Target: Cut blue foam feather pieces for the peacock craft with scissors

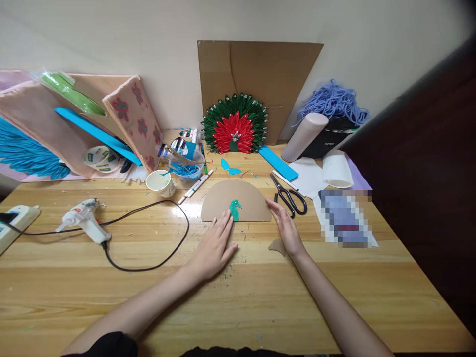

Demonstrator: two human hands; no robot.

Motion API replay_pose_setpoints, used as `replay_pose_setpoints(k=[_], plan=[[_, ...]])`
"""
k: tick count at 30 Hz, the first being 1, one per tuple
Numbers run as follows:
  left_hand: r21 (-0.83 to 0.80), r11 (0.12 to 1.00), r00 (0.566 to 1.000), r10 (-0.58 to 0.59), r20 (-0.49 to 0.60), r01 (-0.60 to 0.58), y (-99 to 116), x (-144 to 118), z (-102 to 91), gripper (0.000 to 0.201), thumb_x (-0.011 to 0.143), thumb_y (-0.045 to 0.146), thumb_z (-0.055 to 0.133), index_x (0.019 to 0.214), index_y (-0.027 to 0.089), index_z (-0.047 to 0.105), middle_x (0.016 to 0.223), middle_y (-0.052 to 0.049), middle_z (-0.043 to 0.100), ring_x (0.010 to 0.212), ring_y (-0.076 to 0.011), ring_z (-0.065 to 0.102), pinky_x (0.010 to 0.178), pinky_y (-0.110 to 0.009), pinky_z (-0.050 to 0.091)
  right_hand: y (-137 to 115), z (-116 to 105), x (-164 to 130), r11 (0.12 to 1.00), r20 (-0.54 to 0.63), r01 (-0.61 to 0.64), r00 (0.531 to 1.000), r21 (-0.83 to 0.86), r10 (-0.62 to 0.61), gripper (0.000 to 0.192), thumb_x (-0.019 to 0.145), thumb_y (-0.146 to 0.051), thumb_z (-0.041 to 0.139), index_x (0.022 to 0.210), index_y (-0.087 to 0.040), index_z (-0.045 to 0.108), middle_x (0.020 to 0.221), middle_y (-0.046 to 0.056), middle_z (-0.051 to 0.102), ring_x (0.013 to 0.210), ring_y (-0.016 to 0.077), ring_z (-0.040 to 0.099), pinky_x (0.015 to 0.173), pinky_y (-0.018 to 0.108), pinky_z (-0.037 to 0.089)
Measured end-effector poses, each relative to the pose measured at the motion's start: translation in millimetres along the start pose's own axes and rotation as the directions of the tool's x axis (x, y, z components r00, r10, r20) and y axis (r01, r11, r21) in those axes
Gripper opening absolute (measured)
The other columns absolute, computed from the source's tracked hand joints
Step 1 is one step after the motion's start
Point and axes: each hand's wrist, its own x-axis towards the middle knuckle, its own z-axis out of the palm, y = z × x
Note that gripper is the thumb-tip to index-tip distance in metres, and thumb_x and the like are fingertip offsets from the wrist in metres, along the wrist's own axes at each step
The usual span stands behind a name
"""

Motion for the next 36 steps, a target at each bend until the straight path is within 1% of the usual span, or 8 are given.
replay_pose_setpoints(k=[3,8,12,19,25,30,36], plan=[[0.035,0.999,0.999,0.027,0.018,-0.028,1.5,2.4,2.4,0.064,0.093,0.046,0.029,0.146,0.017,0.007,0.152,-0.009,0.013,0.140,-0.0189,0.012,0.115,-0.041,0.016,0.6,-0.3,0.4,1.000,0.001,0.006,1.000,-0.014,-0.006,0.044,0.091,-0.050,0.036,0.121,-0.025,0.055,0.136,0.004,0.050,0.130,0.0206,0.039,0.114,0.042,0.022],[0.051,0.998,0.999,0.018,0.044,-0.020,3.4,5.9,5.3,0.066,0.093,0.047,0.028,0.146,0.015,0.006,0.152,-0.008,0.012,0.140,-0.0181,0.012,0.115,-0.039,0.016,0.3,-0.3,1.0,0.999,-0.001,0.002,1.000,-0.033,-0.003,0.044,0.091,-0.051,0.035,0.121,-0.024,0.055,0.136,0.004,0.049,0.129,0.0217,0.040,0.113,0.044,0.022],[0.028,0.999,0.999,0.030,0.043,-0.031,4.5,6.4,5.8,0.065,0.093,0.047,0.028,0.146,0.015,0.007,0.152,-0.008,0.012,0.140,-0.0187,0.011,0.115,-0.040,0.017,-1.2,0.2,0.1,1.000,-0.003,0.002,1.000,-0.030,-0.002,0.045,0.091,-0.051,0.036,0.121,-0.024,0.055,0.136,0.004,0.050,0.130,0.0214,0.039,0.114,0.044,0.022],[-0.029,0.999,0.999,0.040,0.015,-0.039,2.8,6.6,1.8,0.063,0.093,0.045,0.030,0.146,0.019,0.008,0.152,-0.007,0.015,0.140,-0.0189,0.014,0.114,-0.042,0.017,-1.5,0.2,0.1,1.000,-0.003,-0.018,1.000,-0.017,0.018,0.050,0.091,-0.055,0.031,0.122,-0.024,0.055,0.136,0.004,0.050,0.130,0.0204,0.040,0.114,0.041,0.023],[-0.064,0.997,0.999,0.042,0.015,-0.041,1.2,6.9,0.3,0.062,0.093,0.044,0.031,0.146,0.019,0.010,0.152,-0.008,0.016,0.140,-0.0188,0.015,0.114,-0.041,0.018,-2.0,0.7,0.3,0.999,-0.005,-0.025,1.000,-0.021,0.025,0.053,0.090,-0.057,0.030,0.122,-0.023,0.056,0.137,0.005,0.049,0.130,0.0203,0.040,0.113,0.041,0.024],[-0.056,0.998,0.999,0.039,0.021,-0.037,1.0,6.5,0.4,0.062,0.093,0.045,0.031,0.146,0.019,0.009,0.152,-0.007,0.015,0.140,-0.0182,0.014,0.115,-0.041,0.017,-2.1,0.7,0.3,1.000,-0.002,-0.016,1.000,0.007,0.016,0.050,0.090,-0.056,0.032,0.119,-0.024,0.057,0.135,0.004,0.051,0.130,0.0202,0.040,0.113,0.042,0.023],[-0.048,0.998,0.999,0.042,0.021,-0.041,0.4,5.7,1.1,0.062,0.093,0.044,0.031,0.146,0.019,0.009,0.152,-0.007,0.015,0.140,-0.0182,0.014,0.115,-0.041,0.017,-2.7,1.8,0.6,1.000,-0.019,-0.018,1.000,-0.010,0.018,0.052,0.090,-0.058,0.030,0.118,-0.024,0.058,0.133,0.005,0.053,0.129,0.0208,0.042,0.112,0.042,0.026]])
